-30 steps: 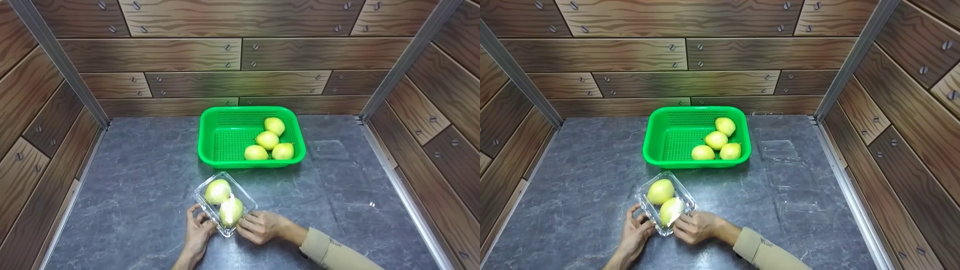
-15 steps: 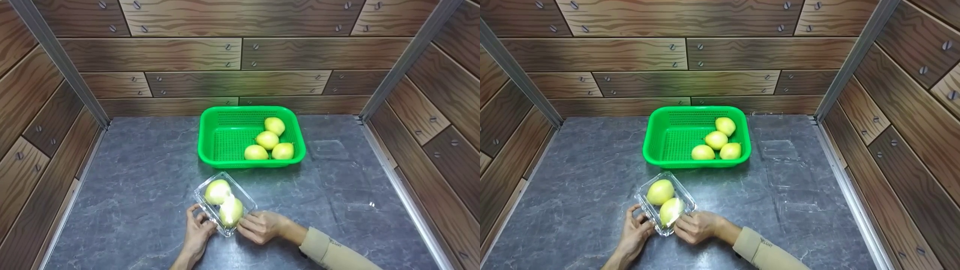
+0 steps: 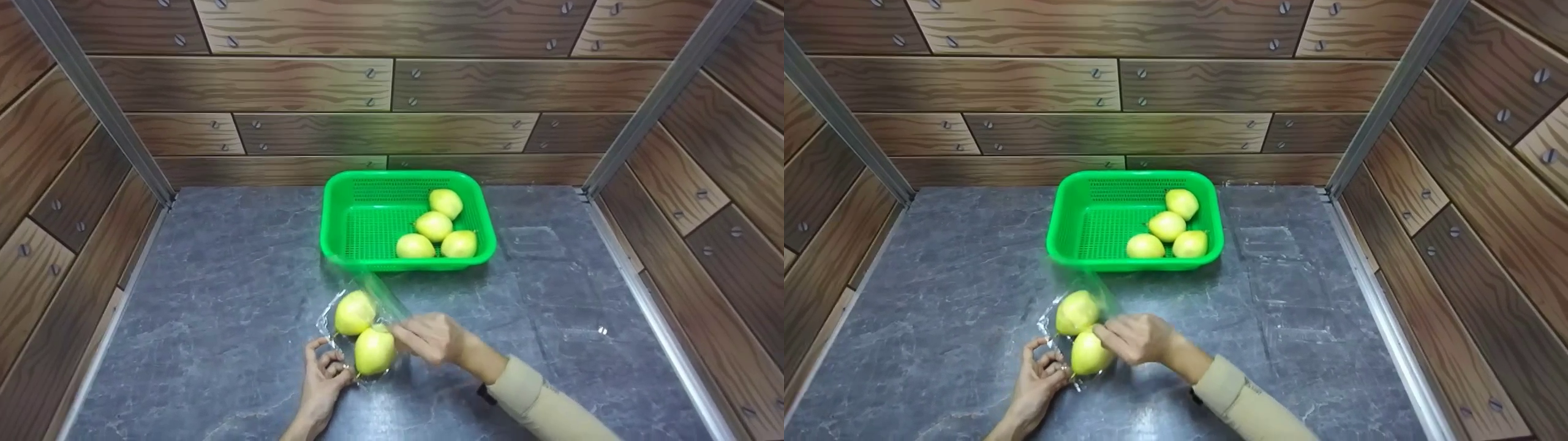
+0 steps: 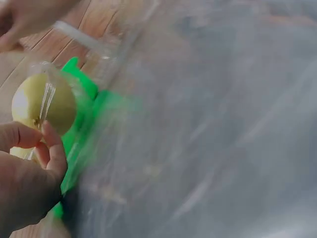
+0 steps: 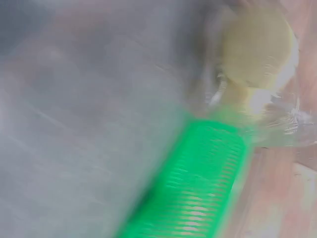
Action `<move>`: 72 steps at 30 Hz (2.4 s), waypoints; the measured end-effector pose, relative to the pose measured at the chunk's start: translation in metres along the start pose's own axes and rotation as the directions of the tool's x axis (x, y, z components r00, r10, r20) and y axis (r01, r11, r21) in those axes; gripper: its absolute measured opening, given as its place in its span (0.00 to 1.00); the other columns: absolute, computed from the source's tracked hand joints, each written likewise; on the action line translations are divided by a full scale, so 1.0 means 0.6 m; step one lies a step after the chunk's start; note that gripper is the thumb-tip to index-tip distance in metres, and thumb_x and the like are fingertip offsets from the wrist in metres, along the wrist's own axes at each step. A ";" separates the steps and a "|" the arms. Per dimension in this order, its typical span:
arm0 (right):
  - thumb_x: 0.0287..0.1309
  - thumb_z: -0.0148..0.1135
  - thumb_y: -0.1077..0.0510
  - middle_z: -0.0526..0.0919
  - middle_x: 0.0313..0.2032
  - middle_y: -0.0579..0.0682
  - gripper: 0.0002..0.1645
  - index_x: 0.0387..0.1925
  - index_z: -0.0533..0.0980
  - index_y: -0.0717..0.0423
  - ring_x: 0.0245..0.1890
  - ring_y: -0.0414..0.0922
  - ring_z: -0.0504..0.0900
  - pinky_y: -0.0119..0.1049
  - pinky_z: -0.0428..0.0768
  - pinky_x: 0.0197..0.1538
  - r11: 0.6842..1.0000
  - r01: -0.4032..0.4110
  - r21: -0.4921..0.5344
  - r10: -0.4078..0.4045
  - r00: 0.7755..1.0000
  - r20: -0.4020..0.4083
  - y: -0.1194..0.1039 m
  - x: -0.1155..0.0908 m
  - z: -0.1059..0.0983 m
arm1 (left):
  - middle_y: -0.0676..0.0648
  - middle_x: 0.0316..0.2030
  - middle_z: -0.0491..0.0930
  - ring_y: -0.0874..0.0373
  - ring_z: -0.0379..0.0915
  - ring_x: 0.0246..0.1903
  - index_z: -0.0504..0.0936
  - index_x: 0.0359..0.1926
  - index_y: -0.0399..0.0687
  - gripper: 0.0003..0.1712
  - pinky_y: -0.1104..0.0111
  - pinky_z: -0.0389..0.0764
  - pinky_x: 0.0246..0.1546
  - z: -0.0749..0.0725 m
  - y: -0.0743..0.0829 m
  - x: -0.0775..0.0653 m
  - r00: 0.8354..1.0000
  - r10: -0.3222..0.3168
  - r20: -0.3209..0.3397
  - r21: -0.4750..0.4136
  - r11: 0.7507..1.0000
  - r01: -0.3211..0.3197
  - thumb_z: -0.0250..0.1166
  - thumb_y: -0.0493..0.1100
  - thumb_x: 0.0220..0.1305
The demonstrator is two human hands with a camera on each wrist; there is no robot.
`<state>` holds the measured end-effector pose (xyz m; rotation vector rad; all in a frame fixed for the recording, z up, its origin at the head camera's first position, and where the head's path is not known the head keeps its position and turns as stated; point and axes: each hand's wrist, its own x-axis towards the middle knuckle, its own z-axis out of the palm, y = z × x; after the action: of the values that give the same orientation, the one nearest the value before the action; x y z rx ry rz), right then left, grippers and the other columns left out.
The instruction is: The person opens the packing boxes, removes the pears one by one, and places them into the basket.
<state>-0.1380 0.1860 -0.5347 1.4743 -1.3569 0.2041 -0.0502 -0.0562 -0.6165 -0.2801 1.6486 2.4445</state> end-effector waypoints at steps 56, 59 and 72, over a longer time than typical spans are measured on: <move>0.49 0.70 0.77 0.81 0.25 0.61 0.10 0.33 0.76 0.78 0.23 0.45 0.85 0.27 0.86 0.24 0.523 -0.733 0.435 0.844 0.518 -0.141 -0.132 -0.058 -0.050 | 0.49 0.38 0.75 0.64 0.75 0.27 0.55 0.73 0.41 0.48 0.71 0.84 0.29 -0.016 0.042 0.011 0.997 -0.068 0.033 0.103 0.993 0.064 0.64 0.23 0.51; 0.43 0.71 0.81 0.82 0.24 0.62 0.15 0.35 0.76 0.79 0.23 0.44 0.86 0.27 0.85 0.23 0.466 -0.774 0.429 0.882 0.447 -0.151 -0.141 -0.058 -0.054 | 0.49 0.37 0.76 0.63 0.76 0.27 0.56 0.73 0.41 0.49 0.71 0.84 0.29 -0.019 0.046 0.015 0.997 -0.068 0.042 0.105 0.993 0.063 0.64 0.22 0.51; 0.33 0.64 0.92 0.85 0.28 0.57 0.28 0.42 0.69 0.84 0.30 0.34 0.88 0.25 0.85 0.25 0.227 -0.846 0.483 0.974 0.185 -0.132 -0.168 -0.051 -0.073 | 0.48 0.37 0.76 0.61 0.76 0.27 0.57 0.74 0.40 0.49 0.70 0.84 0.29 -0.026 0.064 0.036 0.993 -0.096 0.067 0.191 0.978 0.082 0.64 0.22 0.49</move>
<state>-0.0462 0.2163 -0.5951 0.4789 -1.7327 1.5437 -0.0797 -0.0842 -0.5936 -0.2258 1.7782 2.1877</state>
